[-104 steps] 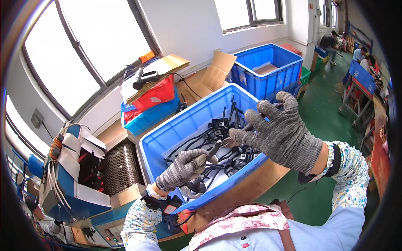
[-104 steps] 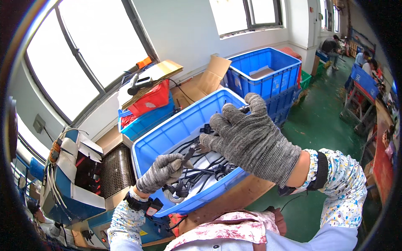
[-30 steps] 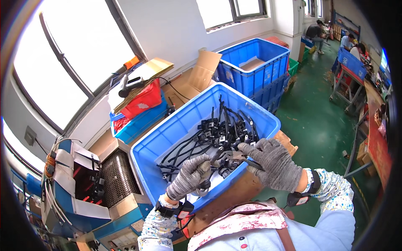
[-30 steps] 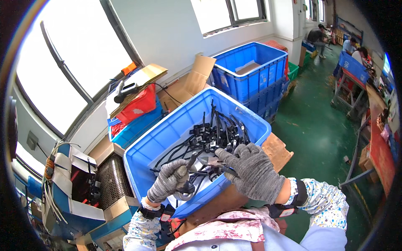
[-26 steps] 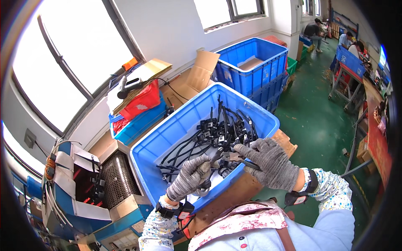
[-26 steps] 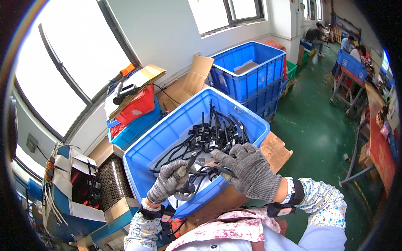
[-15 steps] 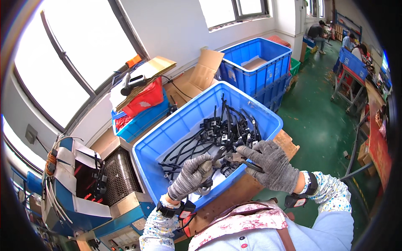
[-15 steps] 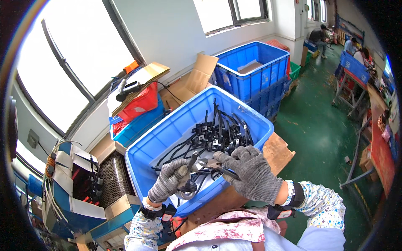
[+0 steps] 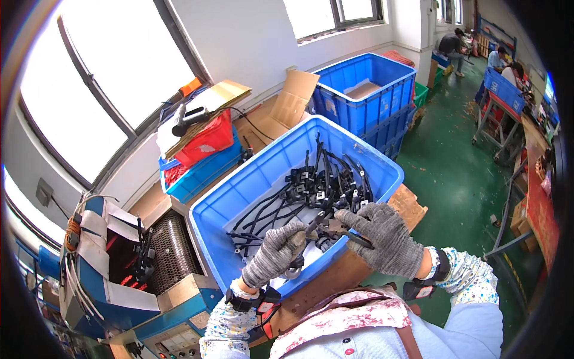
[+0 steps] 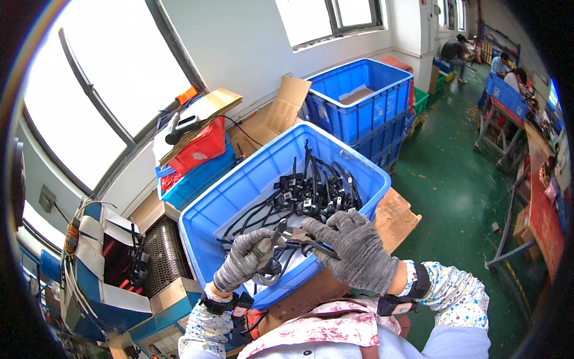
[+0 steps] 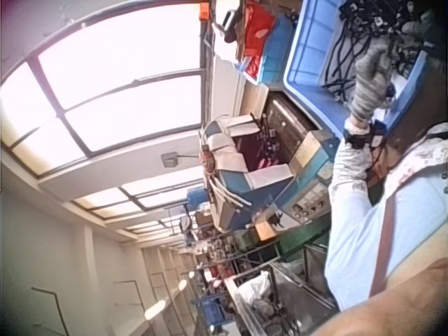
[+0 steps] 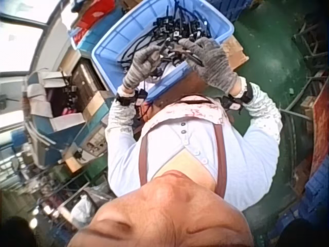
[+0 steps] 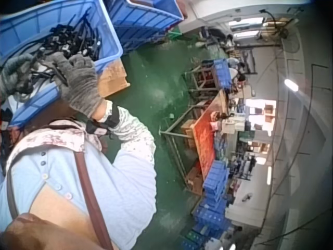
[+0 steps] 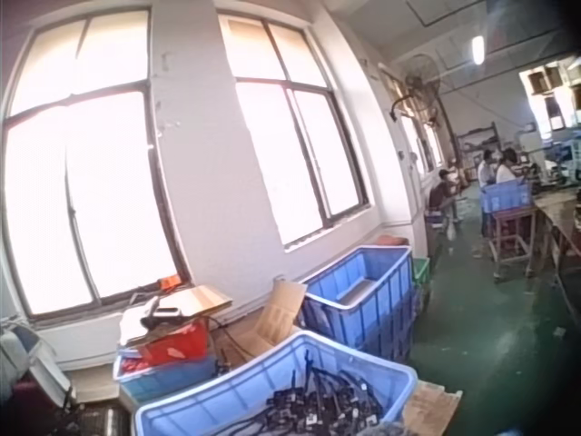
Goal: The recorder uses a heat gun to process or shrink wrap components of mechanical assemblies and organizes them in a bin.
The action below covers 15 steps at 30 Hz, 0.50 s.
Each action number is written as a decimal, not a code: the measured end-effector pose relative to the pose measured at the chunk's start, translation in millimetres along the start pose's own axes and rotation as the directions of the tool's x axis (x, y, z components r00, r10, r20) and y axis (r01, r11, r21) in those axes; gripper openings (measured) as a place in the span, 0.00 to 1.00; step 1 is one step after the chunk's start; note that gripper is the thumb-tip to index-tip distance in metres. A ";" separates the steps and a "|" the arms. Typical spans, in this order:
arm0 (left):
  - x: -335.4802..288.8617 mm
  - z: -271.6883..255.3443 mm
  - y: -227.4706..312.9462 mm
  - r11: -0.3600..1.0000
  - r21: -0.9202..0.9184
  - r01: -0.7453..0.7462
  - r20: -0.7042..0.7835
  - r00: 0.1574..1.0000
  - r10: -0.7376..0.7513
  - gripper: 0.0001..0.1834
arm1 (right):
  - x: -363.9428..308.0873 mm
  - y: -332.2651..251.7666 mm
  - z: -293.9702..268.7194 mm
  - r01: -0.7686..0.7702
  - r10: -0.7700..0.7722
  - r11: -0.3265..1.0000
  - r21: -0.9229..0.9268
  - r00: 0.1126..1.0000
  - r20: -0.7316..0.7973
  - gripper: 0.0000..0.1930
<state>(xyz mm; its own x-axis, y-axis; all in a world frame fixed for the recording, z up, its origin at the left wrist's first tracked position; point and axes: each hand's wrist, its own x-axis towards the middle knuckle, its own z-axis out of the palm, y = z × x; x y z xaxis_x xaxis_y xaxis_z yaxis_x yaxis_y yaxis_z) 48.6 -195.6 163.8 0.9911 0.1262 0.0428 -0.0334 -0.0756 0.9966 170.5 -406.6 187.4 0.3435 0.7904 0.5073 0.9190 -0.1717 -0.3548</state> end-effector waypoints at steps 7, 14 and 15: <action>1.8 1.2 -7.8 0.985 0.133 -0.109 0.004 0.994 0.110 0.10 | -1.8 2.9 -6.2 0.070 -0.056 0.975 -0.212 0.996 0.071 0.26; 1.1 7.9 -11.6 0.937 0.320 -0.140 -0.007 0.989 0.150 0.10 | -11.8 20.3 -1.0 0.115 -0.086 0.983 -0.146 0.978 0.191 0.29; 0.6 9.6 -8.1 0.941 0.320 -0.110 0.004 0.993 0.115 0.10 | -14.9 25.3 5.1 0.114 -0.085 0.983 -0.145 0.977 0.195 0.29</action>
<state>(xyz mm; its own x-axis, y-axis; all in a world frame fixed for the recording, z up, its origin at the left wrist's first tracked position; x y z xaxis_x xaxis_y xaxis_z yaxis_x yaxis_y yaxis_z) 50.6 -204.4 155.1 0.9811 0.1130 0.1572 -0.0996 -0.4015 0.9104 187.6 -419.7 166.8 0.2201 0.9016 0.3725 0.9705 -0.1639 -0.1768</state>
